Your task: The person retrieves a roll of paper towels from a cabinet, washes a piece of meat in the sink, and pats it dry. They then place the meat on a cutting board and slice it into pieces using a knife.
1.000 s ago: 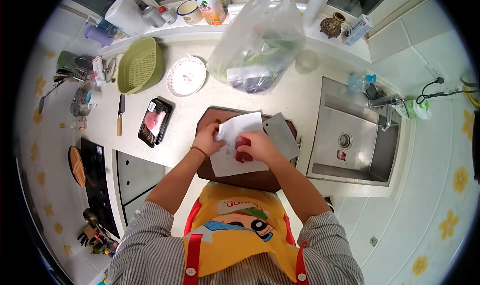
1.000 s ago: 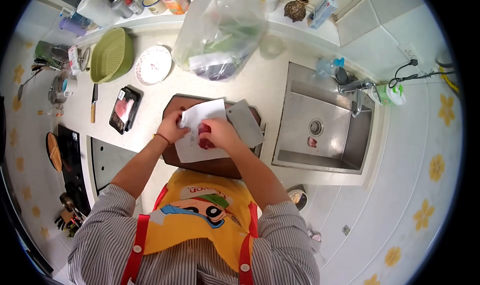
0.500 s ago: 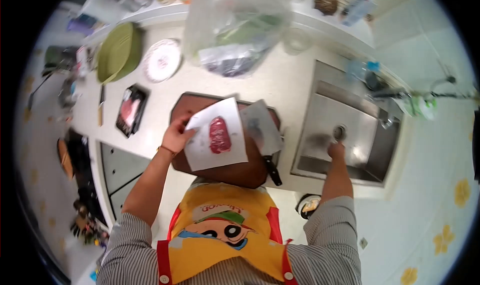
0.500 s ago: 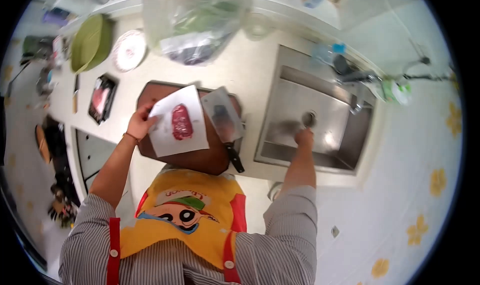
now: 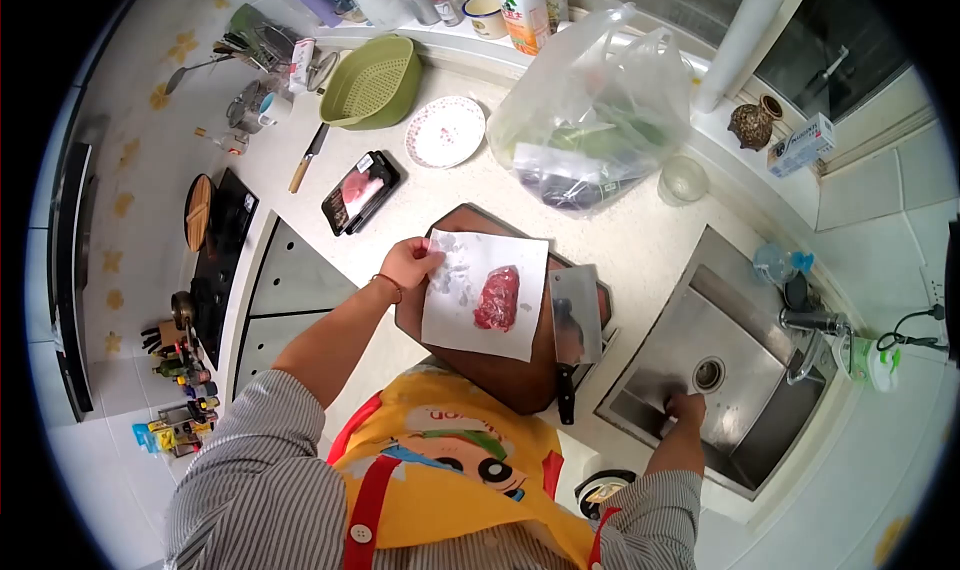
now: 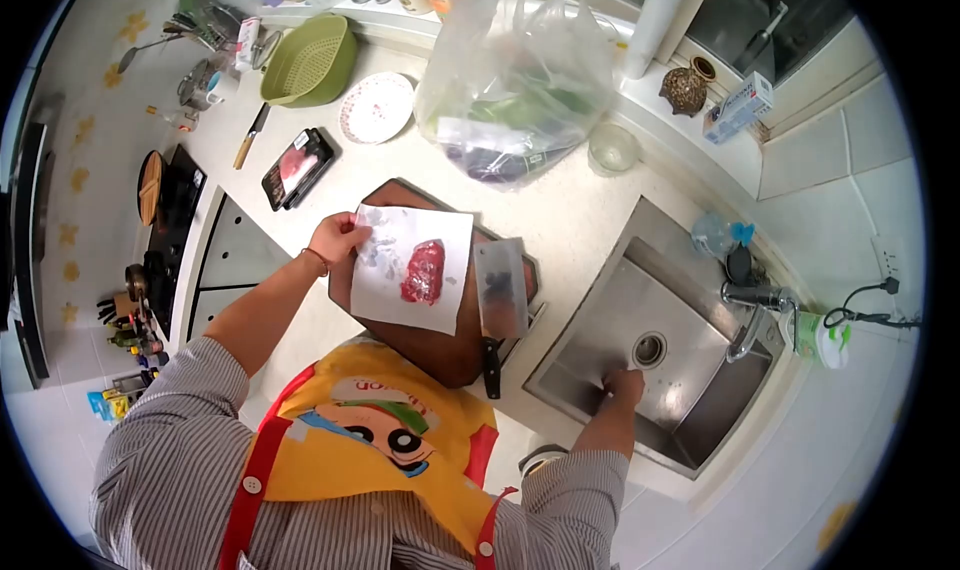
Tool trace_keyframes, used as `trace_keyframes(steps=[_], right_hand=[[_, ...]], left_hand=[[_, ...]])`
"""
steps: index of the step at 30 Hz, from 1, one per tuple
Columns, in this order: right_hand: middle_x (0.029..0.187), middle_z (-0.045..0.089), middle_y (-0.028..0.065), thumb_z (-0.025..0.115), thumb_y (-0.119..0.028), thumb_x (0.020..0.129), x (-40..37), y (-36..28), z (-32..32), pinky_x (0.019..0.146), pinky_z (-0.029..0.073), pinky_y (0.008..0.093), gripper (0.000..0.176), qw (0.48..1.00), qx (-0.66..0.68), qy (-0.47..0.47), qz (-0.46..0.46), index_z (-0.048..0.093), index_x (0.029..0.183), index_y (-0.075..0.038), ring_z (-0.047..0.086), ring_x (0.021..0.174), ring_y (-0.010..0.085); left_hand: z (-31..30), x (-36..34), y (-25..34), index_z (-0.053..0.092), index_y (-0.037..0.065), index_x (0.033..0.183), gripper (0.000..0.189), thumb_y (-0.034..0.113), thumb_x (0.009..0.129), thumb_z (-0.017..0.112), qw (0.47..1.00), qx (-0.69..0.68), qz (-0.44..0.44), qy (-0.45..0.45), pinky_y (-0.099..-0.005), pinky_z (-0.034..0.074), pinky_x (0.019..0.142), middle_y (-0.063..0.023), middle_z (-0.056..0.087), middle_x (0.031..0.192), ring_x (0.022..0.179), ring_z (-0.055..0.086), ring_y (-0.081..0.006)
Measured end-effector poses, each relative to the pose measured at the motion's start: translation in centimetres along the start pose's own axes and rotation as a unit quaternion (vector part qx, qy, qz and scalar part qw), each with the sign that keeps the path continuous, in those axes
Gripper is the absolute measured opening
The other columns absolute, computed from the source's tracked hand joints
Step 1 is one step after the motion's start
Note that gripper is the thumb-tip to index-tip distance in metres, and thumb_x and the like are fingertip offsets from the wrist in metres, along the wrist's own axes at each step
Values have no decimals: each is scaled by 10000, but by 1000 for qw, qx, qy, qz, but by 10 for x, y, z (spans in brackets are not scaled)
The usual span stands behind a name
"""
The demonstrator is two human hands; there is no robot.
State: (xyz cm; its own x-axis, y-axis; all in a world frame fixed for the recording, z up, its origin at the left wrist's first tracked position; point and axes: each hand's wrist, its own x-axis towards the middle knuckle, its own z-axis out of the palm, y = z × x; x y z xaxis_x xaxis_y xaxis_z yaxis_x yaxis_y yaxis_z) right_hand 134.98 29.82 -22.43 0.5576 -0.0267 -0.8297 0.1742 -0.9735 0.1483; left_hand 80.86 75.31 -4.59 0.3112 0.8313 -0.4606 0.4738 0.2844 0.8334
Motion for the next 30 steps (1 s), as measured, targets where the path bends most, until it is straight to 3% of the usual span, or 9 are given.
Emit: trace_keyframes(steps=[4,6,10,13,19,24,28,29,30], right_hand=[[1274,684,251,860,-436,745,43,34,43,915,579,436,900,991,-46,-25,-126,497,1373,97,686,1144,404],[1271,688,240,876,-435,722,52,35,77,931,574,432,918,970,122,80,-194,500,1380,84,685,1148,398],[1217,705,261,878,-415,725,51,-16,95,954,562,424,815,965,-14,206,-161,578,1332,39,703,1112,356],[1040,740,275,889,-377,689,-60,-63,52,918,572,432,663,928,-63,26,-366,679,1136,66,728,1037,344],[736,733,168,857,-311,710,39,-17,78,673,595,391,408,958,-80,140,-236,681,888,11,726,654,270],[789,712,90,816,-146,896,-207,-119,-36,651,590,298,263,799,434,170,-380,597,854,-5,661,669,151],[903,691,86,756,-39,927,-358,-260,41,749,637,350,189,771,431,-4,-469,570,961,-31,709,814,180],[891,692,81,794,-111,925,-372,-292,86,741,615,326,228,698,513,-35,-498,589,1003,-49,712,834,183],[884,693,86,827,-189,897,-403,-325,101,725,598,334,269,776,448,-2,-445,603,963,-55,722,830,197]], left_hand=[[3,-6,-7,719,16,1025,285,274,929,794,994,-1,-102,-27,-257,525,716,-21,716,887,774,641,-94],[1,-15,-24,723,11,1050,320,290,916,807,994,4,-102,-48,-267,532,742,-28,723,919,802,647,-102],[1,-34,-26,726,8,1118,329,227,885,803,985,142,-39,-87,-308,546,818,-45,744,978,890,671,-128],[-7,-38,-44,722,17,1061,236,176,896,781,994,16,-73,-74,-291,544,792,-47,742,934,846,670,-123],[-23,-26,-45,706,19,1041,177,137,917,750,992,95,-72,-50,-273,546,775,-38,731,912,820,667,-115],[-27,-20,-53,687,31,1053,193,108,895,767,990,-8,-50,-134,-273,545,778,-18,727,932,817,665,-114],[-30,-12,-50,657,31,1139,265,65,896,756,985,-88,20,-146,-284,552,784,-26,721,956,833,669,-120],[-33,-7,-49,657,31,1139,265,65,896,756,982,-81,27,-171,-284,552,784,-26,721,956,833,669,-120],[-39,-6,-51,653,29,1156,283,65,895,756,979,-68,13,-190,-286,556,779,-31,720,948,833,673,-127]])
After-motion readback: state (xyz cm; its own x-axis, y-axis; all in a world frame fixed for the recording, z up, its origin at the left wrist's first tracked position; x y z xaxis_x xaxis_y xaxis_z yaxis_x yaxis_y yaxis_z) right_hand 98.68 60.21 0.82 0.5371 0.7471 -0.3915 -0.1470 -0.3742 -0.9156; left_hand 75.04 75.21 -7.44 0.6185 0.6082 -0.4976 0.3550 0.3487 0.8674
